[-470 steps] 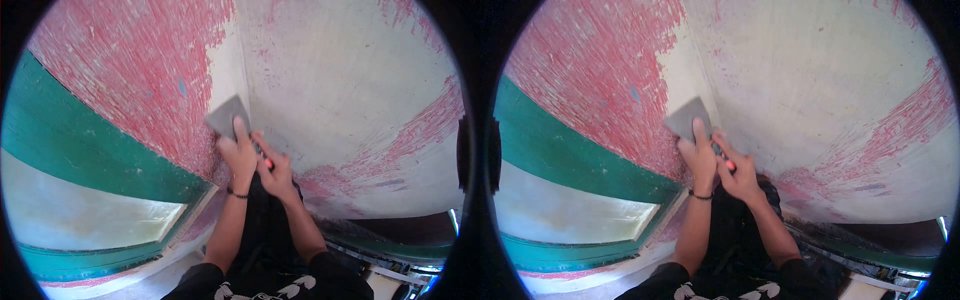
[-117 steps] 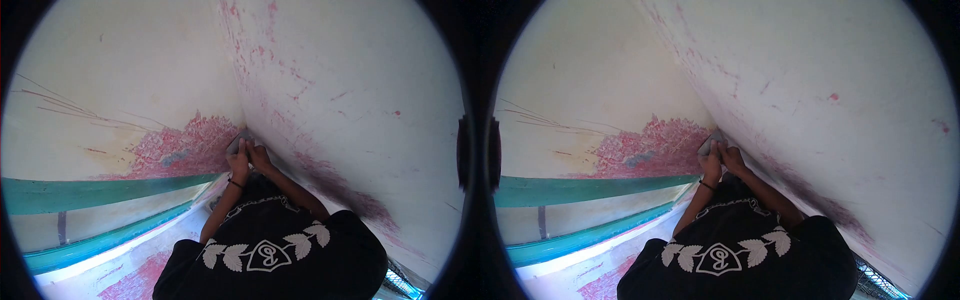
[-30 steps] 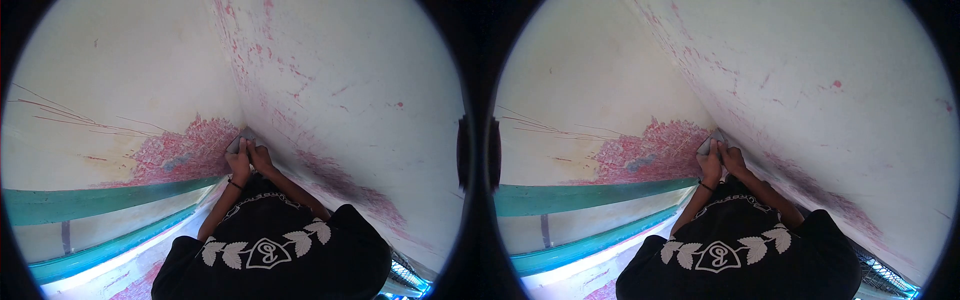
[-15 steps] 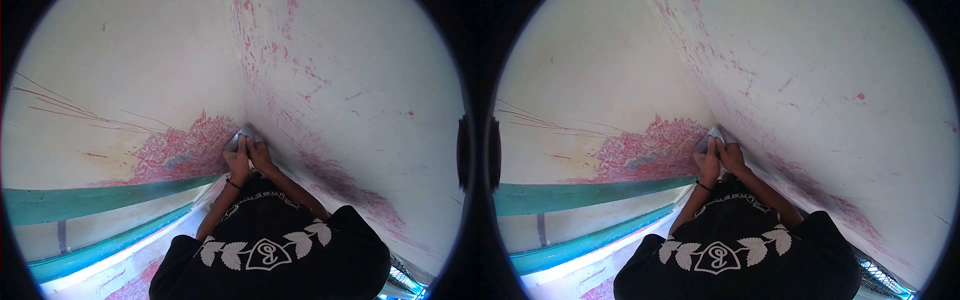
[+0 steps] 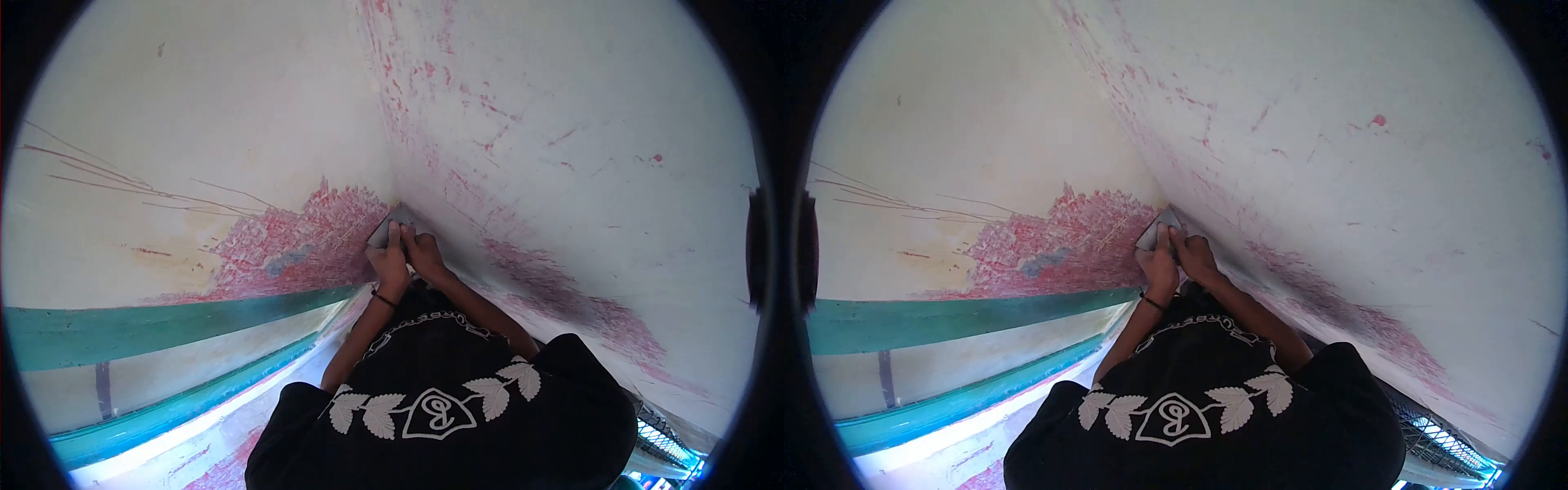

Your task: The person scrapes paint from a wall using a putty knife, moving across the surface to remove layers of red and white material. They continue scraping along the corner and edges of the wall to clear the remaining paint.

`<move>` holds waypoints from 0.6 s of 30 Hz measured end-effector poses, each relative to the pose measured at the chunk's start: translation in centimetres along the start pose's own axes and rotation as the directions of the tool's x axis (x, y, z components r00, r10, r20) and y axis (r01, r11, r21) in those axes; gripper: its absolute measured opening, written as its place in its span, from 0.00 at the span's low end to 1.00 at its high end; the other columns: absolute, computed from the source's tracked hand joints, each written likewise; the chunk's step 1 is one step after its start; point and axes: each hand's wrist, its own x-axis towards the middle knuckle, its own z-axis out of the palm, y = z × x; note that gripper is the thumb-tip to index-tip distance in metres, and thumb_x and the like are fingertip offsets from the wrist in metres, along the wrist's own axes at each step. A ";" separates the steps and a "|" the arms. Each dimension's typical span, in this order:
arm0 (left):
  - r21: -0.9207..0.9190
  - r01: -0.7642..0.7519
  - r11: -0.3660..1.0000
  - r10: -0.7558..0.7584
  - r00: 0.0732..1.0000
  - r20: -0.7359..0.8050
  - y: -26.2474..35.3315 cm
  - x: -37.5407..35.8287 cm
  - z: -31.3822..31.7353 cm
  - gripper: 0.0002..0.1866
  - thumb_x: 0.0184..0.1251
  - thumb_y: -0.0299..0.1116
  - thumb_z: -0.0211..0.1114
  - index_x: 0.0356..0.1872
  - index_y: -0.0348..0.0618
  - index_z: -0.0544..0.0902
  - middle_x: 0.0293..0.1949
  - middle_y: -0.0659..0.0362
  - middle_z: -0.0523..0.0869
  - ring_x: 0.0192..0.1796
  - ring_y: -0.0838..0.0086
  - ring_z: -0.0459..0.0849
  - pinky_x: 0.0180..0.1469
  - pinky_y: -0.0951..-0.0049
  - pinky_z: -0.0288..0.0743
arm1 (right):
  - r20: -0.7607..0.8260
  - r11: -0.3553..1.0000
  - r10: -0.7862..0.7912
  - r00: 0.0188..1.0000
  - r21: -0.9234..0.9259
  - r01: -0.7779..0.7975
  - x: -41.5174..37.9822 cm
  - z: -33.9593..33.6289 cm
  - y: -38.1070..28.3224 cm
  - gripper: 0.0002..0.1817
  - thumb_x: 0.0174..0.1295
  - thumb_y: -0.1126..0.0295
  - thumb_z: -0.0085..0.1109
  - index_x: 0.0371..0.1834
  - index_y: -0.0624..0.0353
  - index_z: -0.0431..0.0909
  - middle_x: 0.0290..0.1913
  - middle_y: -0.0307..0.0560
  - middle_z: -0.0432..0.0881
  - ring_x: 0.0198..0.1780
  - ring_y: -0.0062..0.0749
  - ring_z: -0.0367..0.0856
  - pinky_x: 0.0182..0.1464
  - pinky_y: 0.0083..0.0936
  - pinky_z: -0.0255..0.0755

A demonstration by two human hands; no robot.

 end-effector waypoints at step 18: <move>0.143 -0.148 0.979 0.146 0.989 0.019 0.9 0.9 -0.6 0.16 0.70 0.38 0.69 0.41 0.31 0.85 0.39 0.58 0.86 0.38 0.76 0.83 0.42 0.73 0.78 | -0.076 0.971 -0.191 0.979 -0.164 0.176 1.8 0.0 -0.7 0.45 0.68 0.31 0.42 0.19 0.69 0.83 0.20 0.64 0.82 0.34 0.56 0.87 0.43 0.46 0.77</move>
